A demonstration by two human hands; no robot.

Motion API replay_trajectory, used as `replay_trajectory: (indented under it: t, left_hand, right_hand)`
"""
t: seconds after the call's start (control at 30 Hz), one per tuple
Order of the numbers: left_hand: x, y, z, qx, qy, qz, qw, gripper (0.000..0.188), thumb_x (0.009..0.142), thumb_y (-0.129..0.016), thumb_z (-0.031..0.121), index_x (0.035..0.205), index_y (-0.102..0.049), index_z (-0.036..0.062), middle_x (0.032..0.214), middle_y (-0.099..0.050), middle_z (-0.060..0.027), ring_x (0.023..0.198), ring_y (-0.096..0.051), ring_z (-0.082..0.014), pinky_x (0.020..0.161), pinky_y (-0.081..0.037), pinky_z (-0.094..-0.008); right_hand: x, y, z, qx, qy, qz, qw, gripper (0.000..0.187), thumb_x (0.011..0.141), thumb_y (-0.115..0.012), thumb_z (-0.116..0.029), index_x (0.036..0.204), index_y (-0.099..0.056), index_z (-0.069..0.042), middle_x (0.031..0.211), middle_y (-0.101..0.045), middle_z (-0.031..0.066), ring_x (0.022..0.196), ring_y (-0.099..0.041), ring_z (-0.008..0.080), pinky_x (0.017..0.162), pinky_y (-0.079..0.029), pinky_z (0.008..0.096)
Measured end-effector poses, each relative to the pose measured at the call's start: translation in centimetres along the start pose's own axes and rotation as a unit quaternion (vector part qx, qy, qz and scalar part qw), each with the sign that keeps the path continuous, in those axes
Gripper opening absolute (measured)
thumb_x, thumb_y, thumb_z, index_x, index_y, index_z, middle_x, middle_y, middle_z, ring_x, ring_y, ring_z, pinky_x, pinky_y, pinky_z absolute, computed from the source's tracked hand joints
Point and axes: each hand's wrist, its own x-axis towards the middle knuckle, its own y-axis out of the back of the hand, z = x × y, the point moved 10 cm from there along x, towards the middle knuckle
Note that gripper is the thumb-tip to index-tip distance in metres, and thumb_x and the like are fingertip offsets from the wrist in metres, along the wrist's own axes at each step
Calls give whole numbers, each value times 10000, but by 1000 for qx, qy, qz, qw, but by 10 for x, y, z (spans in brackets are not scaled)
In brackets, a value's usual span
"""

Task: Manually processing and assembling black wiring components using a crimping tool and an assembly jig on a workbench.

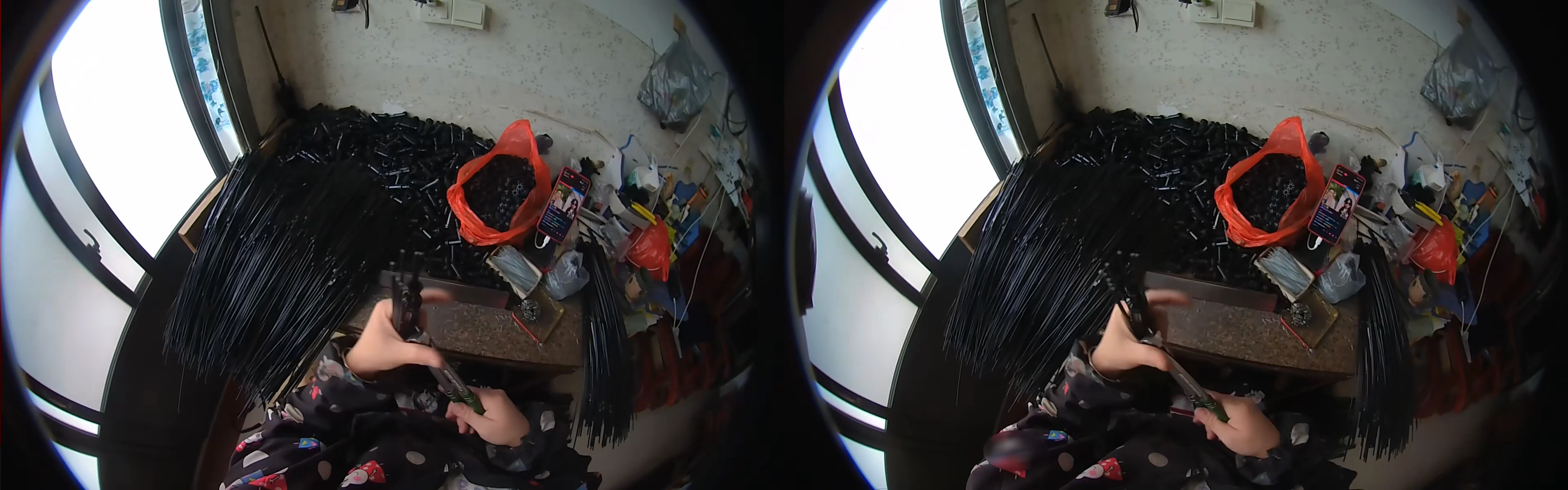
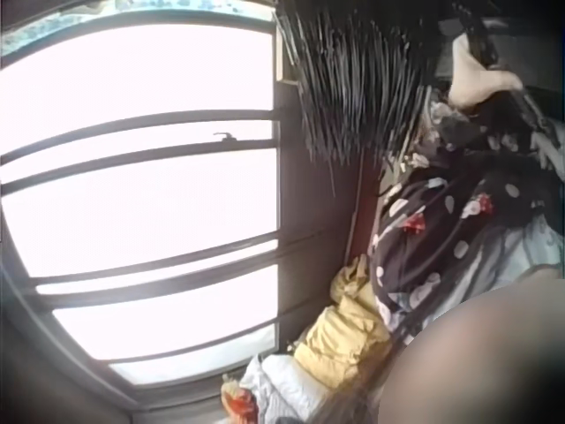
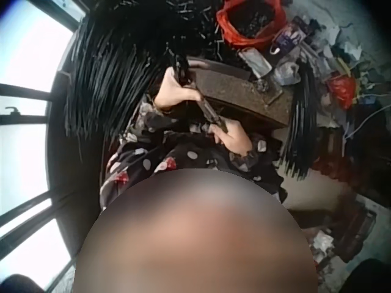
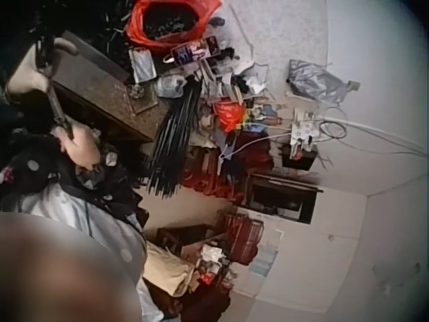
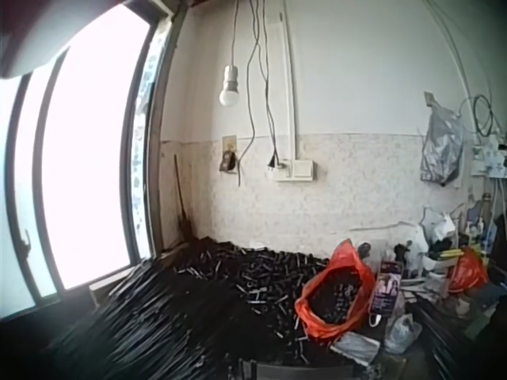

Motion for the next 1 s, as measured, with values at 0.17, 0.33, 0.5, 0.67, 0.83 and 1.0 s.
replay_trajectory:
  t: [0.17, 0.33, 0.5, 0.67, 0.83, 1.0]
  left_hand:
    - [-6, 1, 14, 22, -6, 85, 996, 434, 594, -825, 148, 935, -613, -16, 621, -518, 40, 572, -473, -26, 503, -332, -172]
    - [-11, -3, 5, 9, 23, 106, 994, 261, 670, -776, 109, 801, -587, -13, 661, -562, 17, 611, -497, -30, 534, -390, -186]
    - [-11, -2, -2, 38, -15, 113, 993, 244, 679, -754, 91, 816, -580, -11, 655, -552, 27, 604, -462, -19, 522, -375, -183]
    - [-9, -1, 2, 71, -11, 106, 992, 242, 650, -766, 105, 744, -560, 19, 642, -525, 25, 573, -462, -47, 513, -356, -202]
    - [-11, -5, 25, -8, -8, 124, 992, 311, 600, -793, 101, 796, -564, 26, 692, -519, 24, 641, -450, -40, 559, -344, -193]
    - [-15, 1, 25, -43, -52, 144, 987, 309, 603, -777, 125, 798, -554, 37, 693, -512, 39, 628, -440, -34, 551, -335, -190]
  right_hand:
    - [2, -5, -18, 105, 99, -37, 989, 441, 923, -472, -138, 1319, -350, 16, 1032, -593, 140, 806, -611, 175, 693, -464, 241]
    - [-11, -16, -7, 234, -38, -182, 954, 580, 939, -441, -178, 1384, -144, 46, 1010, -576, 165, 824, -597, 199, 748, -461, 291]
    - [-17, 16, -16, -99, -80, 6, 992, 389, 900, -494, -104, 1259, -399, 13, 735, -593, 71, 612, -581, 153, 595, -480, 277]
    - [-19, 23, -37, -290, 83, 151, 941, 371, 854, -555, -80, 1203, -459, 0, 706, -610, 86, 625, -624, 149, 575, -488, 292]
    - [-11, 3, -24, -23, 107, 77, 991, 457, 851, -559, -92, 1282, -423, -26, 931, -609, 189, 750, -636, 283, 653, -503, 303]
    - [-12, 3, -56, -226, 145, 195, 943, 414, 852, -554, -89, 1251, -457, -38, 980, -608, 189, 835, -630, 316, 688, -494, 330]
